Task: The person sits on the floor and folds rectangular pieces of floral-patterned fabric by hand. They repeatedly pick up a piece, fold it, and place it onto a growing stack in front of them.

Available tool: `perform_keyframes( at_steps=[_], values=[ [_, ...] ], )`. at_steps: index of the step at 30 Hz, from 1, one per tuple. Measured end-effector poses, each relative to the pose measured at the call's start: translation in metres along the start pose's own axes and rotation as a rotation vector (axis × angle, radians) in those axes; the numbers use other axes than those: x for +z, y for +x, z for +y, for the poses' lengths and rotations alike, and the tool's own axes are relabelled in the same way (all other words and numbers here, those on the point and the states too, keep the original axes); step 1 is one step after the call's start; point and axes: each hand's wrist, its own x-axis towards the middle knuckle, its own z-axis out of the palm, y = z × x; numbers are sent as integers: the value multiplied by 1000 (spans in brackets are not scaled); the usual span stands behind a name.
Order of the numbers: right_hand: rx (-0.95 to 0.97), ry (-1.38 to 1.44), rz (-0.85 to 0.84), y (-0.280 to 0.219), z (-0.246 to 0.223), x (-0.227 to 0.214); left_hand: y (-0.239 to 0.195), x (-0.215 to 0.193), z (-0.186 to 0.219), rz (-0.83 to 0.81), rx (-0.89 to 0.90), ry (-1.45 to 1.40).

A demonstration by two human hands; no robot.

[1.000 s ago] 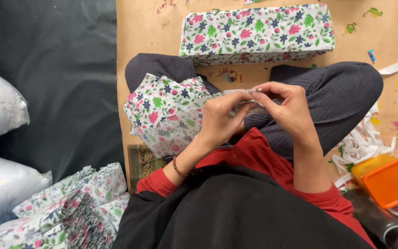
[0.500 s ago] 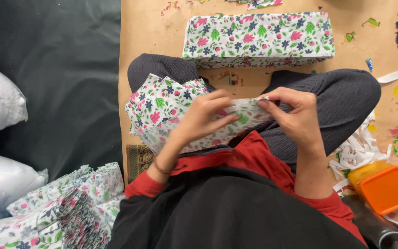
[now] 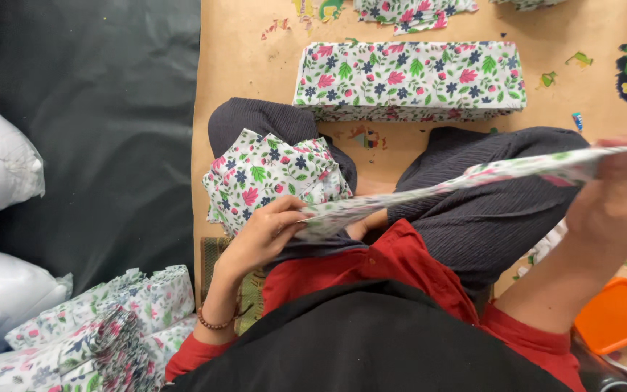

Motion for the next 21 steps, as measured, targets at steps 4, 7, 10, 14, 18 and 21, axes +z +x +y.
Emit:
perform_keyframes(
  at_steps=[4, 7, 10, 14, 18, 21],
  values=[
    [23, -13, 0, -1, 27, -30, 8, -14, 4, 211, 115, 130],
    [78, -70, 11, 2, 46, -42, 21, -40, 27, 453, 223, 411],
    [-51, 112, 45, -1, 34, -40, 27, -55, 61, 668, 393, 425],
    [323, 85, -26, -24, 80, -58, 18, -59, 29, 497, 278, 466],
    [435, 185, 99, -30, 93, -70, 14, -48, 12, 370, 207, 270],
    [420, 165, 140, -23, 85, -66, 19, -48, 12, 346, 164, 195]
  ],
)
